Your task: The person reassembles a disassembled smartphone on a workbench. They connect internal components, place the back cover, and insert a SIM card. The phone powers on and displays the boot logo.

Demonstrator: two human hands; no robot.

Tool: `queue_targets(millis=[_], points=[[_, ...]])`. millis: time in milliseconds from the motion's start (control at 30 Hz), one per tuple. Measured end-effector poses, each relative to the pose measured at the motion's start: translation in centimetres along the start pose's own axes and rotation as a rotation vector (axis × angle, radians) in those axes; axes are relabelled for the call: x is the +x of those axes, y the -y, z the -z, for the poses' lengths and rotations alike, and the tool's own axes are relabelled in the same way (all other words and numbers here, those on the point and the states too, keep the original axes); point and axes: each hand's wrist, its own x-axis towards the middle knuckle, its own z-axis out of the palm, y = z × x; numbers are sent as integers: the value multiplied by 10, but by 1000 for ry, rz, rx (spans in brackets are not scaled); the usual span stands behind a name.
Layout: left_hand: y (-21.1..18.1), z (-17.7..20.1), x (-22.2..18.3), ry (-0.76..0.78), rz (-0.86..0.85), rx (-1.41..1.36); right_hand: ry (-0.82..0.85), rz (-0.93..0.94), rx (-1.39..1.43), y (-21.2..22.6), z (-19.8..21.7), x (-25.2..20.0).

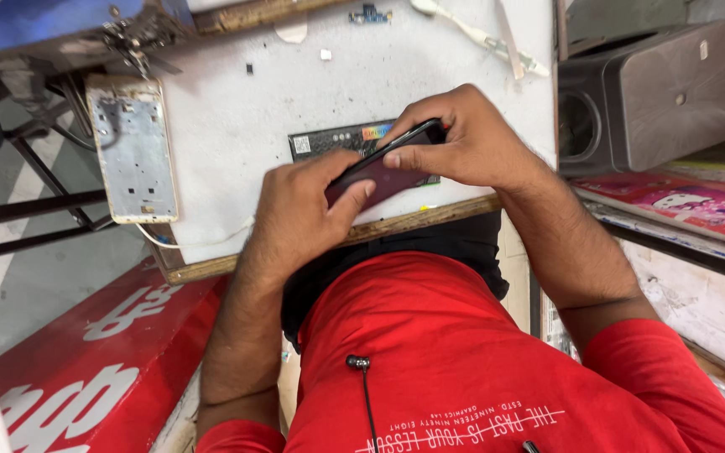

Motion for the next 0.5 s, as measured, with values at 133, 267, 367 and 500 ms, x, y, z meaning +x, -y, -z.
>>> queue_targets(millis=[133, 267, 367, 500], points=[[-10, 0, -10, -31, -26, -58, 105, 29, -34, 12, -1, 6], [-20, 2, -22, -143, -159, 165, 126, 259, -102, 8, -6, -3], [-27, 6, -28, -173, -290, 326, 118, 404, -66, 0, -11, -8], [-30, 11, -26, -201, -376, 435, 45, 515, -113, -6, -13, -12]])
